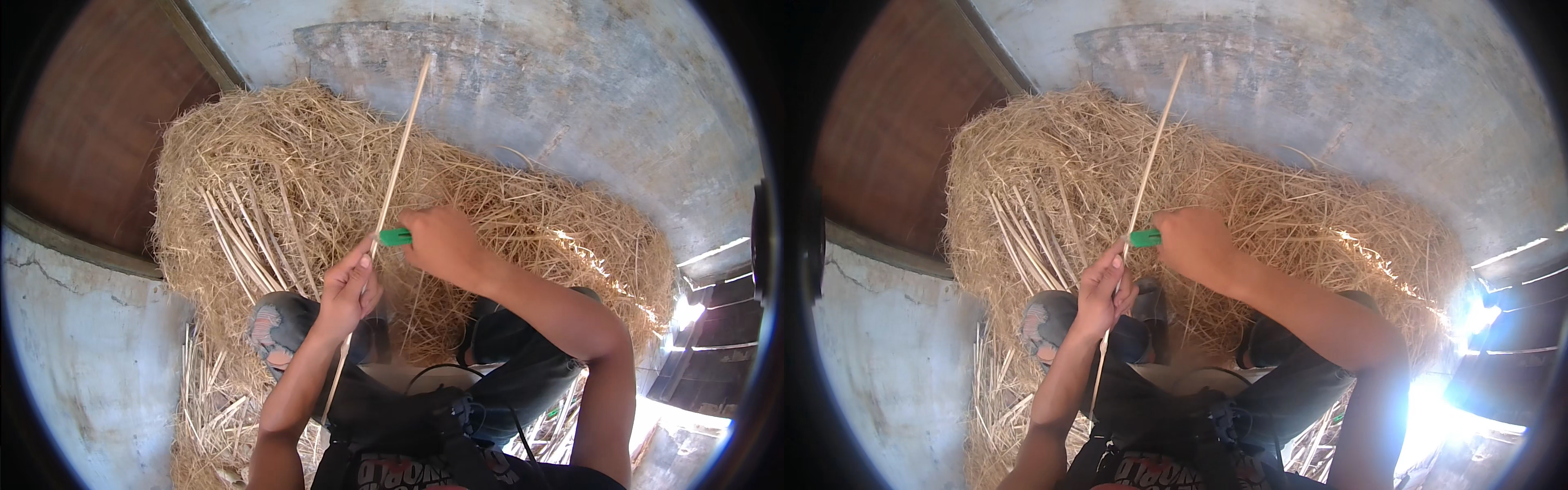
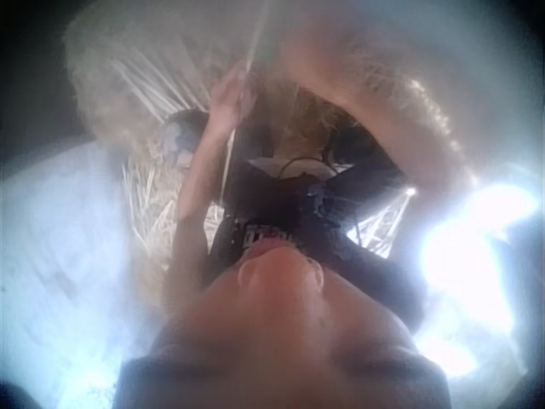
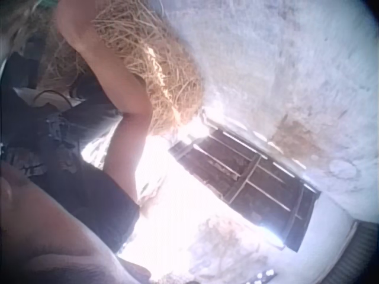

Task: The person uses a utility knife to strip and thin a long piece of wood while sitting near a pile of straw.

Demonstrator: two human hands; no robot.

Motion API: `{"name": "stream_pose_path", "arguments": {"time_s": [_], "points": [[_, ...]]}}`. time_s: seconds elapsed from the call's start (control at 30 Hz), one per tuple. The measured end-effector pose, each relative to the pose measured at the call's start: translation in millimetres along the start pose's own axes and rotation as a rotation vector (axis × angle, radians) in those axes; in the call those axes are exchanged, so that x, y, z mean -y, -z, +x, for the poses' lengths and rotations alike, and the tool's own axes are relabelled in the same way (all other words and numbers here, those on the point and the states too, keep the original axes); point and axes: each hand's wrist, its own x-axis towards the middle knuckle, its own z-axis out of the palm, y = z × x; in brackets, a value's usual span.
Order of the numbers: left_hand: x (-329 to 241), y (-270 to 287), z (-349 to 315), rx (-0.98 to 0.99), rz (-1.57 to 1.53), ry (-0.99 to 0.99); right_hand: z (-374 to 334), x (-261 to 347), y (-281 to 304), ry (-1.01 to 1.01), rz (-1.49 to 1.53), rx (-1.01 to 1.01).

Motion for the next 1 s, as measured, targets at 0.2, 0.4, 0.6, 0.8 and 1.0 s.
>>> {"name": "stream_pose_path", "arguments": {"time_s": [0.2,0.4,0.6,0.8,1.0], "points": [[4.7,7.3,-1.1,-0.039,-0.036,0.013,4.8,10.1,-18.0,-0.045,-0.159,-0.018],[-1.3,5.9,0.3,-0.061,-0.081,0.113,29.5,-10.6,-21.6,-0.093,-0.306,-0.111],[4.7,-5.6,-10.8,0.110,-0.067,0.167,60.4,-105.4,48.2,-0.487,-0.443,-0.322],[14.0,-5.8,-28.9,0.312,0.023,0.080,19.3,-222.3,102.2,-0.881,-0.399,-0.485],[3.8,0.3,-13.5,0.048,0.272,-0.039,7.7,-196.5,110.8,-0.634,-0.227,-0.548]]}}
